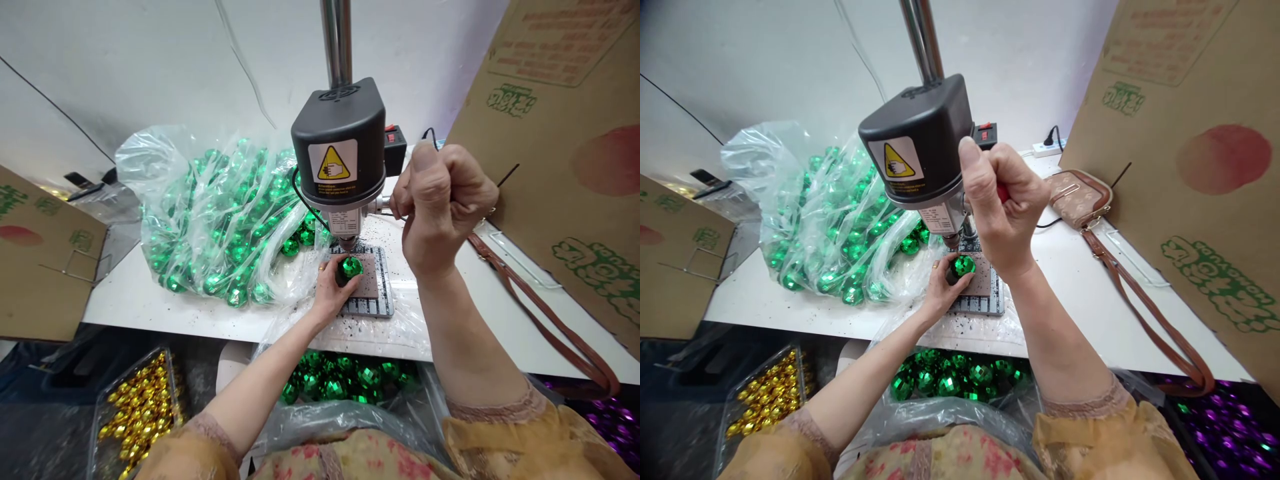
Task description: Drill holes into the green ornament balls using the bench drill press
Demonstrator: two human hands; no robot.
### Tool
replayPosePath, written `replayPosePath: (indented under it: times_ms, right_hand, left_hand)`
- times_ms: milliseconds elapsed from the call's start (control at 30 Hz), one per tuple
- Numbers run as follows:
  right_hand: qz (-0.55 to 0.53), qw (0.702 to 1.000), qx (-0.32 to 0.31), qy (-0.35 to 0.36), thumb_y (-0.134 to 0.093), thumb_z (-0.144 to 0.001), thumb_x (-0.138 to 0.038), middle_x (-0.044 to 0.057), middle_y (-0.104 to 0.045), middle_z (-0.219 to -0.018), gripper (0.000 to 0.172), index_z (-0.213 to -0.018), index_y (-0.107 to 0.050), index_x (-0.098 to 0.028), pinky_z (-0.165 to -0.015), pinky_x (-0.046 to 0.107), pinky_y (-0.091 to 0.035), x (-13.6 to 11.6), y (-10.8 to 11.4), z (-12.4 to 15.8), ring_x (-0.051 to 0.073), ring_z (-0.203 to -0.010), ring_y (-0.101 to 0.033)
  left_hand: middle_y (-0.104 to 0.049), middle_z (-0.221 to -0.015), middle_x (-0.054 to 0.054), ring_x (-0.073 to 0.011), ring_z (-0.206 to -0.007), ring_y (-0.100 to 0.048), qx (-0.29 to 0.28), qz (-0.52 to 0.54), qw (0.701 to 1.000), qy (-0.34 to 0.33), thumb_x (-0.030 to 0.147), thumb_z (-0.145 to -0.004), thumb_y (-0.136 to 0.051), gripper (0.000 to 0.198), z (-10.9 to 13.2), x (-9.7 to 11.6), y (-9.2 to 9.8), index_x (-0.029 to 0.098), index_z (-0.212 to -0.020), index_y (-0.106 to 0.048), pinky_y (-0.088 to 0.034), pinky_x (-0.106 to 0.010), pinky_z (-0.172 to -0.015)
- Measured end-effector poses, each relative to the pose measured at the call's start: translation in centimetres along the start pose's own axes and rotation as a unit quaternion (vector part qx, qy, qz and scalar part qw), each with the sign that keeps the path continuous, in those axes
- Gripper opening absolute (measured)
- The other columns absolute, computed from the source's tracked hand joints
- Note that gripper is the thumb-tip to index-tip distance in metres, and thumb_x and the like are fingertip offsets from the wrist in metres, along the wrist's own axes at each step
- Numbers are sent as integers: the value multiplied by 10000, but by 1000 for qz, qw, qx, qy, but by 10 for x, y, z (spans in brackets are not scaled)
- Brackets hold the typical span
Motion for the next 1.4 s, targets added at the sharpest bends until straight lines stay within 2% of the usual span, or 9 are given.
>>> replayPosePath:
  times_ms: [200, 333, 500, 767, 1200, 1400]
  right_hand:
    - [-13, 999, 14, 43, -564, -966, -363, -42, -266, -498, 514, -588, -250, -208, -464, 310, -223, 1, 5, 16, 67, -428, -309]
    - [-8, 999, 7, 53, -545, -969, -350, -40, -289, -489, 501, -579, -262, -211, -461, 316, -250, 1, 8, 26, 74, -434, -302]
    - [-59, 994, 7, 89, -560, -949, -265, -44, -298, -485, 513, -575, -216, -198, -442, 302, -237, 5, 10, 28, 66, -432, -299]
    - [-74, 992, 12, 105, -580, -916, -201, -52, -269, -486, 519, -566, -197, -187, -428, 286, -209, 11, 11, 32, 54, -425, -270]
    - [-80, 985, -11, 153, -554, -857, -109, -58, -249, -488, 462, -574, -198, -189, -402, 262, -253, 16, 17, 40, 49, -415, -287]
    - [-89, 979, -22, 182, -537, -840, -84, -65, -280, -506, 433, -591, -199, -194, -411, 247, -324, 18, 17, 40, 43, -420, -297]
  left_hand:
    - [-683, -1154, -81, -254, -1116, -624, 6, 14, 1000, -15, 262, -813, -799, 450, 1, -2, -2, 221, -1226, -623, -522, -421, -996]
    - [-685, -1169, -87, -257, -1128, -624, 8, 18, 1000, -21, 264, -820, -793, 441, 1, -4, -2, 222, -1224, -622, -523, -426, -999]
    - [-685, -1173, -89, -258, -1123, -628, 10, 18, 999, -25, 274, -819, -798, 448, 1, -6, -2, 225, -1227, -619, -526, -422, -987]
    - [-684, -1176, -87, -260, -1137, -620, 10, 25, 999, -21, 278, -821, -799, 452, 2, -5, -3, 225, -1231, -617, -518, -429, -1002]
    - [-686, -1140, -75, -262, -1105, -622, 6, 24, 1000, -4, 272, -818, -799, 453, 2, -1, -2, 238, -1235, -626, -520, -434, -980]
    - [-685, -1164, -79, -261, -1118, -619, 7, 29, 1000, -7, 267, -823, -796, 454, 3, -2, -2, 234, -1240, -622, -515, -427, -983]
Point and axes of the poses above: each hand's wrist, its own z-axis away from the middle knuckle, its own y-axis out of the back of the hand, x = y × z, the point moved 1 cm from there along -z, towards the middle knuckle
